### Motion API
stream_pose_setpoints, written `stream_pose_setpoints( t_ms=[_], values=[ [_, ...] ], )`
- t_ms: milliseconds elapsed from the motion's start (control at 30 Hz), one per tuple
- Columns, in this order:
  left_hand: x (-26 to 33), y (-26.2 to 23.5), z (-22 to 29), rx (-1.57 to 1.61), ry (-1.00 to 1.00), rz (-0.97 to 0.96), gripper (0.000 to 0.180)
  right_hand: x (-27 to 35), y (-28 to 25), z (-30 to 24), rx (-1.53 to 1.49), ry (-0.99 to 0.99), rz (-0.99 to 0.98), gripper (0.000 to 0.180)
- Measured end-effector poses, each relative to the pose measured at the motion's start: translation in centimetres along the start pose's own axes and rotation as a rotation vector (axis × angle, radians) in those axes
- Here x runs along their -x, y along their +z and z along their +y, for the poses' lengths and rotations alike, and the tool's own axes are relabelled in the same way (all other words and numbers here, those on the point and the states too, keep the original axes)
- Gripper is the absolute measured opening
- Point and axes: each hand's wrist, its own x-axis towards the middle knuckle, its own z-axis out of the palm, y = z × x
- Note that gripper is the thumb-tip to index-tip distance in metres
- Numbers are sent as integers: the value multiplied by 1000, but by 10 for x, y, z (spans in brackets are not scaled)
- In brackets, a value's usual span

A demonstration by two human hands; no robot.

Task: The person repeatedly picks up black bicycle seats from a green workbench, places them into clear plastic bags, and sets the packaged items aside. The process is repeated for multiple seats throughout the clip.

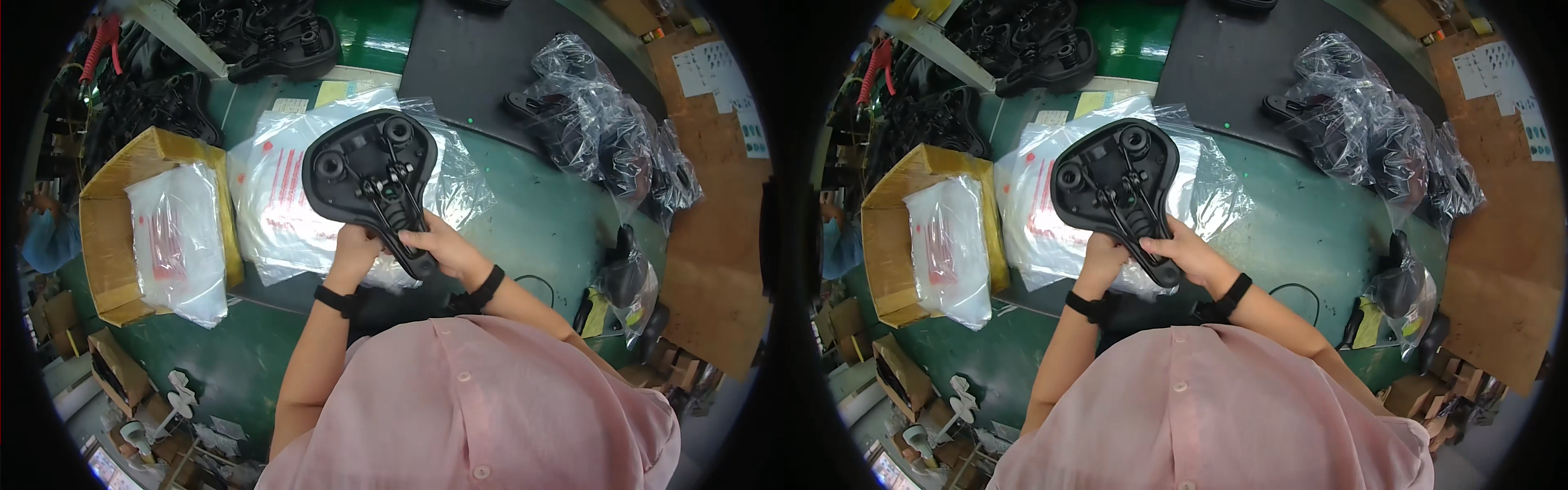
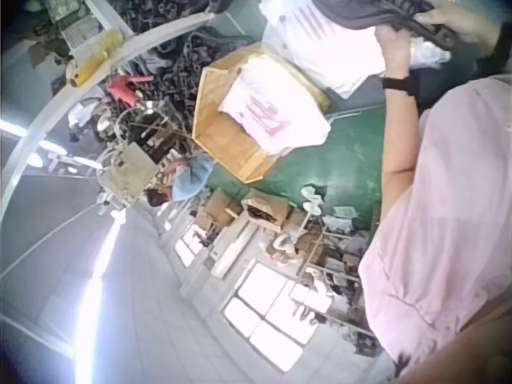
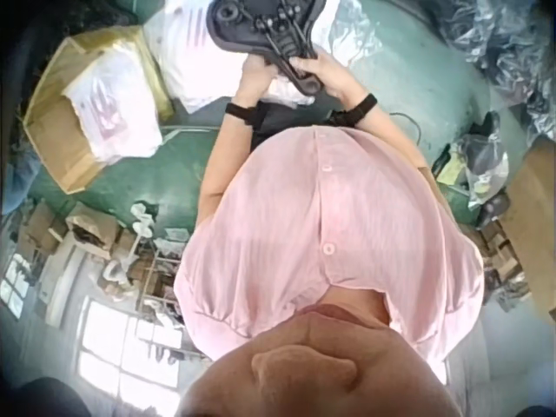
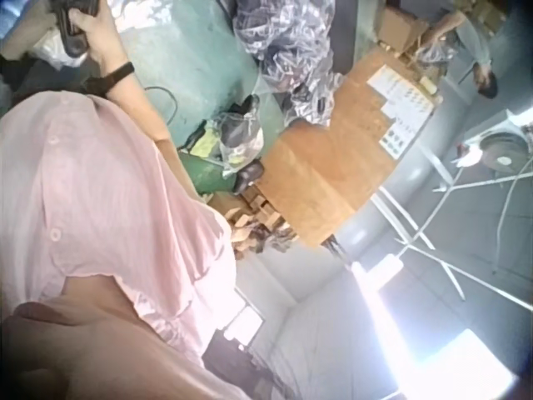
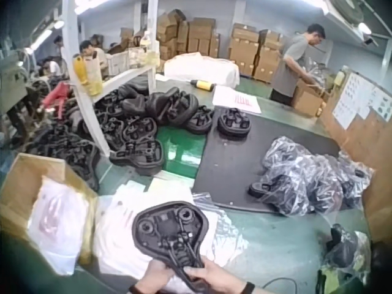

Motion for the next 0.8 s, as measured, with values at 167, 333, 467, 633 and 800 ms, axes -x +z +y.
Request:
stream_pose_setpoints(
  t_ms=[167,333,467,633,800],
  values=[
    [15,-52,21,551,93,291,14,-21,-32,4,173,-173,241,58],
    [43,-80,36,769,70,286,14,9,-47,-12,413,-284,419,59],
    [46,-56,35,437,88,278,19,40,-43,-16,876,-575,408,67],
    [42,-42,37,448,229,489,27,48,-13,-12,1345,-884,150,52],
    [75,-56,77,-87,327,383,28,45,2,-5,1581,-612,122,49]
  ],
)
